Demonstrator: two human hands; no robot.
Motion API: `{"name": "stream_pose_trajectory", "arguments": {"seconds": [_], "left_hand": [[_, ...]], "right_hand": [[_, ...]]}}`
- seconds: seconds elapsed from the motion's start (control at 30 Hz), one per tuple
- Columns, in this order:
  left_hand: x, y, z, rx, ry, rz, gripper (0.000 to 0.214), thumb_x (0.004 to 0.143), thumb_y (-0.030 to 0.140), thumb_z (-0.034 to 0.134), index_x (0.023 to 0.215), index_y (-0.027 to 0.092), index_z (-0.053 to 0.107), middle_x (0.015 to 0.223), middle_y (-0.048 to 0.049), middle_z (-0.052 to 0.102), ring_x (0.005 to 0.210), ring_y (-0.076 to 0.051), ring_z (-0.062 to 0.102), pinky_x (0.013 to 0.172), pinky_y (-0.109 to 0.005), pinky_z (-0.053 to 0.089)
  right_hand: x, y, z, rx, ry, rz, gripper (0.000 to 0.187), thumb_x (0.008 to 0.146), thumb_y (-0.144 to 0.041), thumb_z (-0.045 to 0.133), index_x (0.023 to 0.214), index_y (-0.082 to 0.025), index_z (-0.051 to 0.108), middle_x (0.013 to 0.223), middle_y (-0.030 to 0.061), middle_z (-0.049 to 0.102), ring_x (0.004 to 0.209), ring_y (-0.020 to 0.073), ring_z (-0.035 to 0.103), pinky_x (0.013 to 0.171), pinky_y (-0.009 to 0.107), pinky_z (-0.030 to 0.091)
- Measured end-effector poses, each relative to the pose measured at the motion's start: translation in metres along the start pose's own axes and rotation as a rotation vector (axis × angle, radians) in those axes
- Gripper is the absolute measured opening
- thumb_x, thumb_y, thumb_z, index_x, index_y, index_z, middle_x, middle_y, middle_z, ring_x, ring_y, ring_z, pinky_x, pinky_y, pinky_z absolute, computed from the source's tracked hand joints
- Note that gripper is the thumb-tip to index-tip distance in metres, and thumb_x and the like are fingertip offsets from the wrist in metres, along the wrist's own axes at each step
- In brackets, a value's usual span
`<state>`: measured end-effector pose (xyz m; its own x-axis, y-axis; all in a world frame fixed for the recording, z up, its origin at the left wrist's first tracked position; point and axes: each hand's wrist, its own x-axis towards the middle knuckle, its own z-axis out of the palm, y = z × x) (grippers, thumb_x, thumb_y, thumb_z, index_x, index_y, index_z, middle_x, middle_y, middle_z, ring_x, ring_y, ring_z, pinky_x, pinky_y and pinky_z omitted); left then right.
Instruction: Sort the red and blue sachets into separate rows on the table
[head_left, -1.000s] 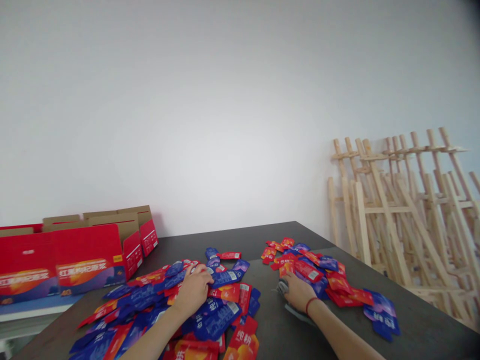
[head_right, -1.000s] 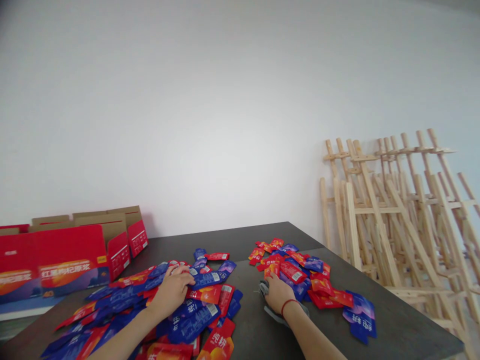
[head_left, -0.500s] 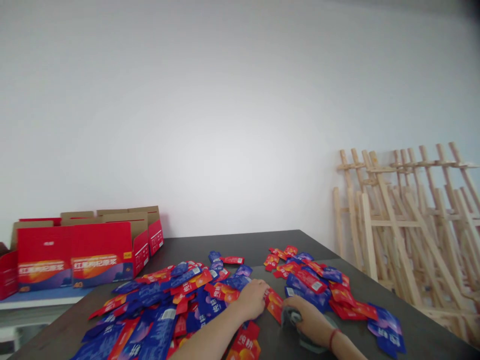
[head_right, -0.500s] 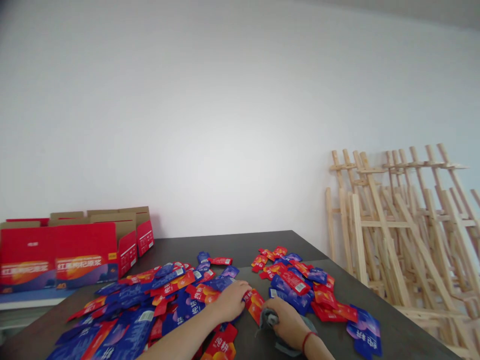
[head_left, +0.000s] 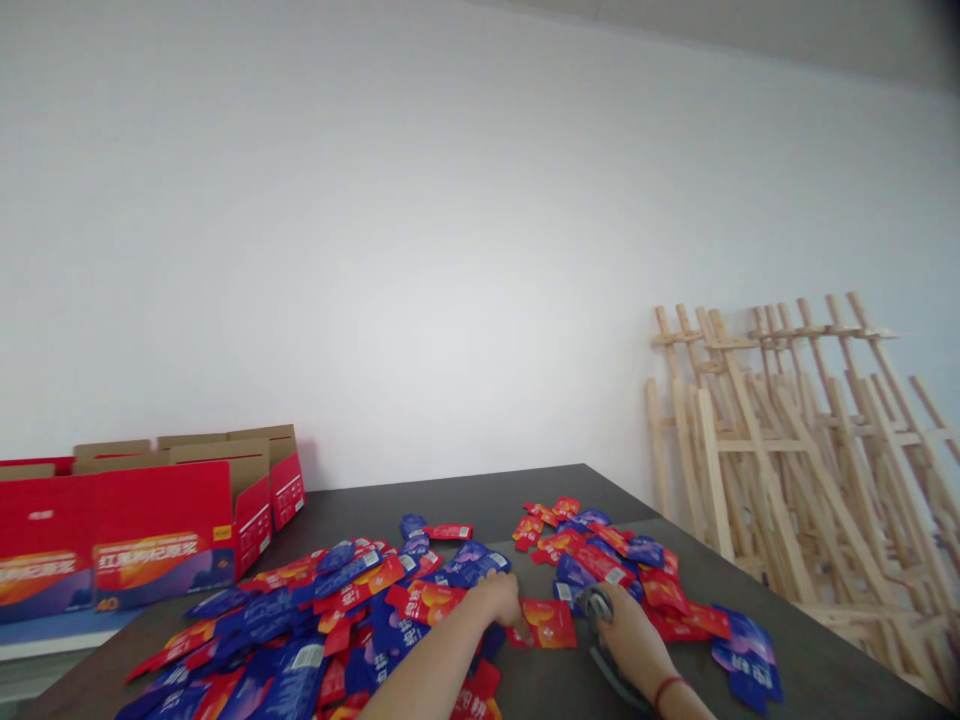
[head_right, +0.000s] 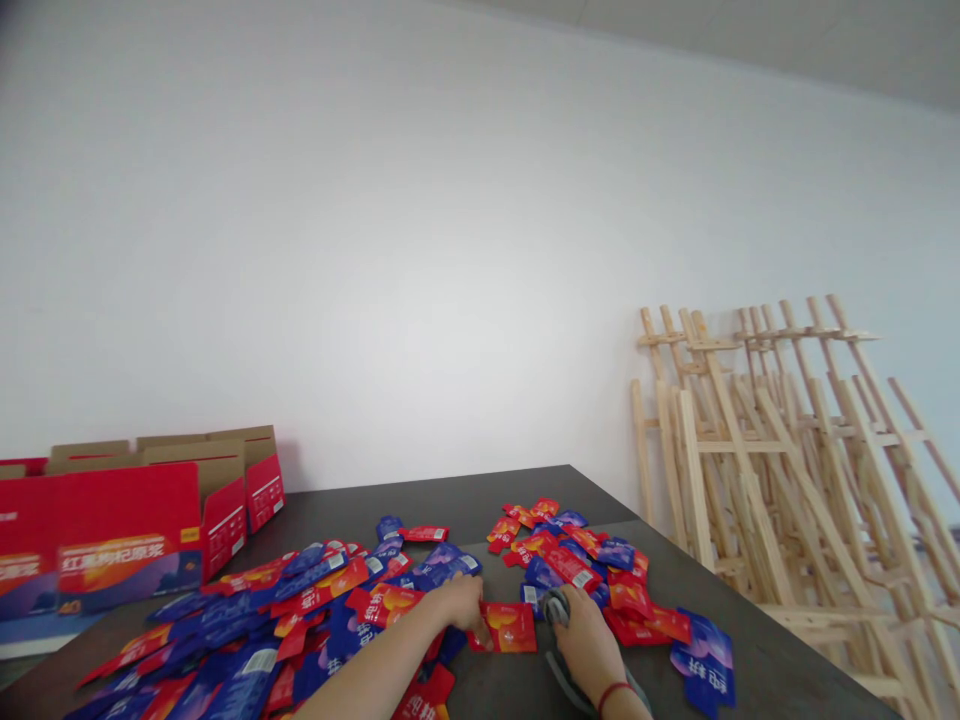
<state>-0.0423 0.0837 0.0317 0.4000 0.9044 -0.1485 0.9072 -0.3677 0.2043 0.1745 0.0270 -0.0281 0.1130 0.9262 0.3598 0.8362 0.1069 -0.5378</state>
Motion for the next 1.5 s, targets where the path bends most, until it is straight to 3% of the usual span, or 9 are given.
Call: {"name": "stream_pose_trajectory", "arguments": {"seconds": [0.17, 0.33, 0.6, 0.77, 0.97, 1.13, 1.27, 1.4, 1.5], "left_hand": [[-0.017, 0.013, 0.006, -0.099, 0.132, -0.031, 0.045, 0.061, 0.024, 0.071, 0.105, 0.014, 0.063, 0.117, -0.0184, 0.061, 0.112, -0.035, 0.054, 0.093, -0.044, 0.042], [-0.024, 0.027, 0.017, -0.266, 0.231, 0.031, 0.027, 0.078, 0.019, 0.048, 0.101, 0.019, 0.064, 0.109, -0.0111, 0.067, 0.107, -0.027, 0.059, 0.092, -0.038, 0.042], [-0.021, 0.028, 0.041, -0.621, 0.104, -0.001, 0.031, 0.079, 0.015, 0.039, 0.092, 0.015, 0.067, 0.07, -0.0054, 0.068, 0.054, -0.016, 0.06, 0.052, -0.025, 0.045], [-0.024, 0.023, 0.045, -0.703, 0.026, -0.054, 0.014, 0.072, 0.018, 0.055, 0.078, 0.017, 0.068, 0.052, 0.0009, 0.059, 0.046, -0.013, 0.053, 0.051, -0.024, 0.042], [-0.028, 0.007, 0.034, -0.746, -0.094, -0.108, 0.014, 0.067, 0.009, 0.053, 0.066, 0.017, 0.064, 0.042, 0.0048, 0.05, 0.039, -0.011, 0.045, 0.049, -0.023, 0.04], [-0.036, -0.005, 0.025, -0.804, -0.161, -0.181, 0.01, 0.069, 0.009, 0.052, 0.067, 0.018, 0.057, 0.041, 0.0051, 0.049, 0.039, -0.014, 0.053, 0.046, -0.022, 0.041], [-0.039, -0.002, 0.027, -0.856, -0.188, -0.217, 0.007, 0.073, 0.012, 0.051, 0.074, 0.018, 0.054, 0.044, 0.0051, 0.049, 0.041, -0.016, 0.058, 0.044, -0.022, 0.042], [-0.037, 0.007, 0.035, -0.845, -0.195, -0.195, 0.015, 0.067, 0.004, 0.057, 0.075, 0.017, 0.055, 0.044, 0.0051, 0.052, 0.039, -0.013, 0.055, 0.046, -0.022, 0.045], [-0.035, 0.01, 0.04, -0.817, -0.147, -0.189, 0.023, 0.064, 0.002, 0.058, 0.081, 0.017, 0.056, 0.042, 0.0073, 0.051, 0.035, -0.01, 0.049, 0.047, -0.022, 0.045]], "right_hand": [[0.001, -0.014, 0.0, 0.025, 0.054, 0.033, 0.039, 0.073, -0.018, 0.043, 0.11, -0.014, 0.056, 0.119, 0.0139, 0.059, 0.113, 0.0234, 0.053, 0.098, 0.031, 0.038], [-0.012, -0.055, 0.005, 0.06, 0.054, -0.143, 0.035, 0.071, -0.014, 0.044, 0.103, -0.019, 0.057, 0.111, 0.0101, 0.059, 0.108, 0.023, 0.053, 0.095, 0.03, 0.04], [-0.021, -0.069, 0.015, -0.13, -0.043, -0.22, 0.045, 0.067, -0.005, 0.042, 0.107, -0.02, 0.058, 0.114, 0.0085, 0.058, 0.109, 0.0231, 0.05, 0.092, 0.031, 0.039], [-0.015, -0.06, 0.017, -0.257, -0.073, -0.21, 0.041, 0.076, -0.004, 0.037, 0.106, -0.02, 0.059, 0.112, 0.0085, 0.059, 0.109, 0.0218, 0.051, 0.09, 0.029, 0.039], [-0.009, -0.037, 0.008, -0.365, -0.096, -0.13, 0.042, 0.075, -0.003, 0.038, 0.109, -0.016, 0.059, 0.112, 0.0114, 0.059, 0.109, 0.0233, 0.052, 0.091, 0.031, 0.039], [-0.008, -0.029, -0.002, -0.327, -0.106, -0.048, 0.042, 0.07, -0.007, 0.045, 0.109, -0.015, 0.058, 0.115, 0.0117, 0.058, 0.111, 0.0243, 0.052, 0.093, 0.032, 0.039], [-0.019, -0.049, -0.005, -0.157, -0.107, -0.171, 0.042, 0.07, -0.011, 0.046, 0.11, -0.019, 0.057, 0.116, 0.0095, 0.057, 0.112, 0.0228, 0.05, 0.095, 0.031, 0.037], [-0.032, -0.071, 0.001, -0.092, -0.23, -0.398, 0.039, 0.069, -0.012, 0.047, 0.105, -0.021, 0.06, 0.118, 0.0067, 0.056, 0.111, 0.0222, 0.048, 0.094, 0.031, 0.035], [-0.032, -0.071, 0.008, -0.14, -0.218, -0.379, 0.04, 0.073, -0.01, 0.044, 0.107, -0.023, 0.061, 0.119, 0.0069, 0.055, 0.11, 0.0227, 0.047, 0.091, 0.031, 0.036]]}}
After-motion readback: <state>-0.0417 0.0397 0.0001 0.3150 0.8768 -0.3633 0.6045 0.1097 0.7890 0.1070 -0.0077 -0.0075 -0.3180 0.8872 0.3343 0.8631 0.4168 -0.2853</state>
